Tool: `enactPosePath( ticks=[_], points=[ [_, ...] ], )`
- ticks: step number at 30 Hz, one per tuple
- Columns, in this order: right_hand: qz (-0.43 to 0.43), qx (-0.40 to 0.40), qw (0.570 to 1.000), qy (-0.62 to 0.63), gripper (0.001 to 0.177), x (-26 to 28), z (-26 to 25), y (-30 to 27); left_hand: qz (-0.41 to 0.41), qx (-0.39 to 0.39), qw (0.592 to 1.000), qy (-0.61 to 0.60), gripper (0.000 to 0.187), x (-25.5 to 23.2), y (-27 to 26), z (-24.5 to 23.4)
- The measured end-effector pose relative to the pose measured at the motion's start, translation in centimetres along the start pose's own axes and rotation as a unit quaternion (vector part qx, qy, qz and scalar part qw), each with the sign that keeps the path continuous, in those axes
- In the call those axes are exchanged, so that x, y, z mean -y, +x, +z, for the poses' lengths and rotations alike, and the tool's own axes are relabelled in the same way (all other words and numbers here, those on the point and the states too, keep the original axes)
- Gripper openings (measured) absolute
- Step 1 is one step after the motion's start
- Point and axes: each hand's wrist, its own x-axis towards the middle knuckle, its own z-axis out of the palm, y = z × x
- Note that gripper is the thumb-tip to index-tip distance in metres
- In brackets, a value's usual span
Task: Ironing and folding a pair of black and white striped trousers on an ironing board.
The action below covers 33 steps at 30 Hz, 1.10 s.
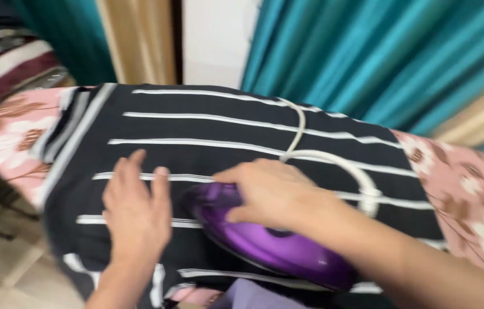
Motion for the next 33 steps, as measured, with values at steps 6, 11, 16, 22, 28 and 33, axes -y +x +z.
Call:
enactPosePath(
  ticks=[6,11,16,22,28,33],
  points=[
    [0.105,0.039,0.993,-0.033,0.072,-15.7,0.6,-13.2,-0.048,0.211,0.965,0.146,0.073,-2.4,-5.1,7.4],
    [0.390,0.027,0.918,-0.061,0.077,-25.6,0.9,-20.4,0.005,0.184,0.957,0.222,0.078,-0.5,-5.9,8.5],
    [0.450,-0.082,0.889,0.032,0.076,-37.1,-0.6,-22.0,0.048,0.163,0.958,0.231,0.077,-1.2,-7.3,8.9],
    [0.261,0.051,0.964,0.022,0.075,-29.3,-1.2,-23.4,0.128,0.169,0.958,0.194,0.071,-5.7,-10.5,11.6],
    [0.019,0.059,0.996,-0.068,0.067,-26.7,1.5,-23.7,0.203,0.185,0.940,0.201,0.066,-8.2,-11.8,13.9],
    [0.164,-0.059,0.982,-0.066,0.077,-29.2,-0.6,-16.7,0.217,0.168,0.939,0.206,0.065,-8.3,-12.0,13.5]
  ],
)
